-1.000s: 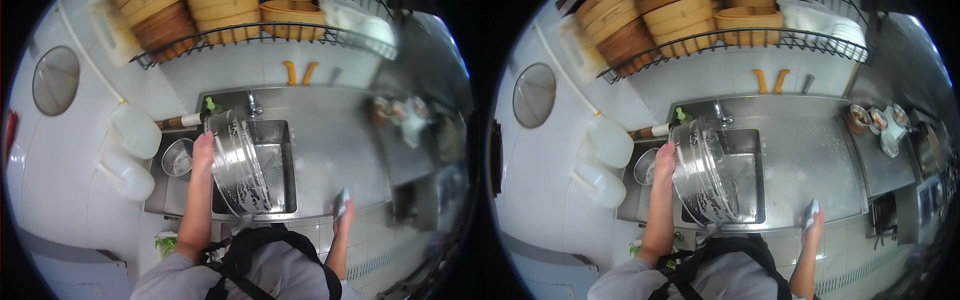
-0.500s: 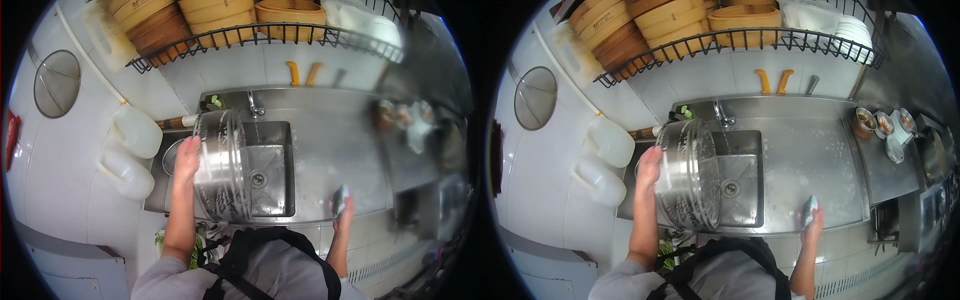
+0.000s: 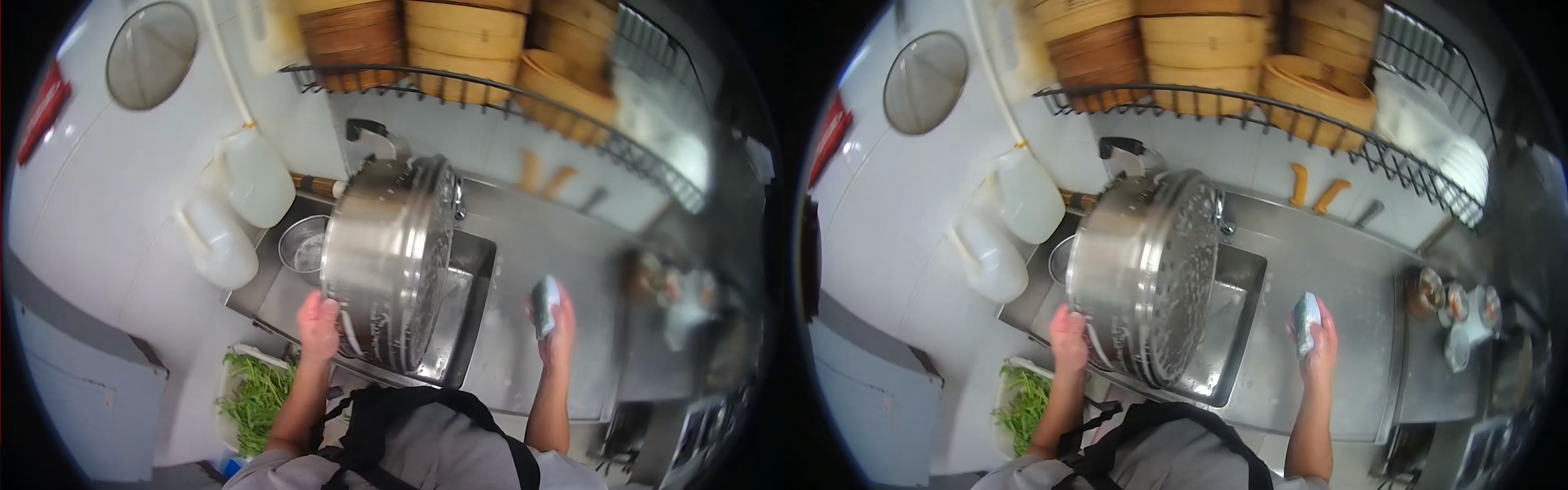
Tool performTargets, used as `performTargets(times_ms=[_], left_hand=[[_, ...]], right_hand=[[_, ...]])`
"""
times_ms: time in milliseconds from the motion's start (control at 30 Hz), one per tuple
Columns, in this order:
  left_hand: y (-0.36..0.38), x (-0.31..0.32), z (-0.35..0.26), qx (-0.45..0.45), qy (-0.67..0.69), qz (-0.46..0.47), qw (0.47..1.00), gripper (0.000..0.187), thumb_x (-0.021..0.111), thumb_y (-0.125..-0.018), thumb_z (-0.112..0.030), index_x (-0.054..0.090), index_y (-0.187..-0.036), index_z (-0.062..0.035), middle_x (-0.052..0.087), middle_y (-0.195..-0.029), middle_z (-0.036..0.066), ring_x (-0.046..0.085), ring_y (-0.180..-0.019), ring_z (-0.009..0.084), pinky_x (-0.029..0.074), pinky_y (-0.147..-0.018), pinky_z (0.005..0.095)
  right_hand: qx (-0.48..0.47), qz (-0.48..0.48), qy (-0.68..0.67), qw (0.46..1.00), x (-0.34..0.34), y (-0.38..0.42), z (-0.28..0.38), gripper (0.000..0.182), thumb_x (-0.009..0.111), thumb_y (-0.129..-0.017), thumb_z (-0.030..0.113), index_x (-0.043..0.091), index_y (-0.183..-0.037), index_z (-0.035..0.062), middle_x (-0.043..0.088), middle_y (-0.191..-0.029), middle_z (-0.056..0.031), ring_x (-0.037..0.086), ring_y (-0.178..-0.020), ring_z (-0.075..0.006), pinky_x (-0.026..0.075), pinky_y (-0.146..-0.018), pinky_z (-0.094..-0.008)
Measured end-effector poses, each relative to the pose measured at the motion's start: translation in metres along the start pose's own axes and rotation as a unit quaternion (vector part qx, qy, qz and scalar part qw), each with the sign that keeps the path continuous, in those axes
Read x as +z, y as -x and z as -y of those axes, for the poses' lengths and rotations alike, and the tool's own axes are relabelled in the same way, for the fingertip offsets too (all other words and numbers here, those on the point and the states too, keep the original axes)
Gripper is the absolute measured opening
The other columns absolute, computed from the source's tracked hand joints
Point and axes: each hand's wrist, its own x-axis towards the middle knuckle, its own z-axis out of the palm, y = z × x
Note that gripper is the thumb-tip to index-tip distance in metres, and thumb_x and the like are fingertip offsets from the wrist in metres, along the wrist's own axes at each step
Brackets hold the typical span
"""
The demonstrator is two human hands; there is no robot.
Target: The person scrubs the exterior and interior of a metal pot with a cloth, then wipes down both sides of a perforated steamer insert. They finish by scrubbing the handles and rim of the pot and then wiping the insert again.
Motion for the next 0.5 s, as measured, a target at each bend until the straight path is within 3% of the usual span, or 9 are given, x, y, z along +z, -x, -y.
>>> performTargets(times_ms=[200,233,267,367,400,500], left_hand=[[0.031,0.020,0.076,-0.041,-0.034,-0.021,0.998,0.015,0.055,-0.097,-0.015,0.062,-0.094,-0.0025,0.057,-0.073,-0.005,0.047,-0.062,0.0045,0.039,-0.054,0.0234],[0.028,0.028,0.074,0.012,-0.093,-0.040,0.995,0.016,0.056,-0.096,-0.014,0.061,-0.086,-0.0018,0.051,-0.063,0.000,0.045,-0.058,0.0062,0.039,-0.052,0.0261],[0.033,0.021,0.104,-0.006,-0.121,-0.025,0.992,0.020,0.057,-0.095,-0.013,0.056,-0.080,-0.0003,0.046,-0.060,0.007,0.042,-0.056,0.0091,0.037,-0.050,0.0295],[0.036,0.032,0.103,-0.003,-0.076,-0.031,0.997,0.024,0.059,-0.094,-0.014,0.052,-0.076,0.0005,0.042,-0.059,0.010,0.038,-0.054,0.0121,0.035,-0.049,0.0326],[0.039,0.031,0.111,-0.034,-0.086,-0.009,0.996,0.025,0.060,-0.094,-0.016,0.052,-0.076,0.0006,0.042,-0.059,0.010,0.038,-0.054,0.0129,0.034,-0.049,0.0330],[0.046,0.019,0.138,-0.068,-0.102,0.030,0.992,0.023,0.061,-0.094,-0.015,0.054,-0.078,0.0006,0.043,-0.058,0.009,0.039,-0.053,0.0114,0.035,-0.049,0.0313]], right_hand=[[-0.045,0.146,0.044,0.987,0.078,-0.048,0.042,0.067,0.049,-0.080,0.016,0.038,-0.144,0.0034,0.051,-0.134,-0.0195,0.059,-0.115,-0.0384,0.053,-0.091,-0.0477],[-0.045,0.164,0.036,0.985,0.093,-0.052,0.046,0.066,0.057,-0.080,0.020,0.039,-0.142,0.0048,0.050,-0.136,-0.0199,0.058,-0.116,-0.0394,0.053,-0.090,-0.0480],[-0.034,0.187,0.056,0.980,0.104,-0.056,0.047,0.066,0.057,-0.080,0.020,0.039,-0.142,0.0048,0.050,-0.136,-0.0199,0.058,-0.116,-0.0394,0.053,-0.090,-0.0480],[-0.055,0.298,0.022,0.953,0.151,-0.067,0.044,0.067,0.075,-0.075,0.031,0.044,-0.129,0.0063,0.047,-0.139,-0.0218,0.057,-0.118,-0.0418,0.055,-0.088,-0.0475],[-0.082,0.341,0.052,0.935,0.169,-0.071,0.034,0.062,0.069,-0.080,0.039,0.047,-0.128,0.0072,0.049,-0.138,-0.0226,0.059,-0.113,-0.0429,0.058,-0.084,-0.0436],[-0.062,0.476,0.153,0.864,0.234,-0.079,0.001,0.058,0.067,-0.079,0.028,0.047,-0.129,0.0066,0.049,-0.138,-0.0207,0.057,-0.117,-0.0400,0.054,-0.090,-0.0440]])
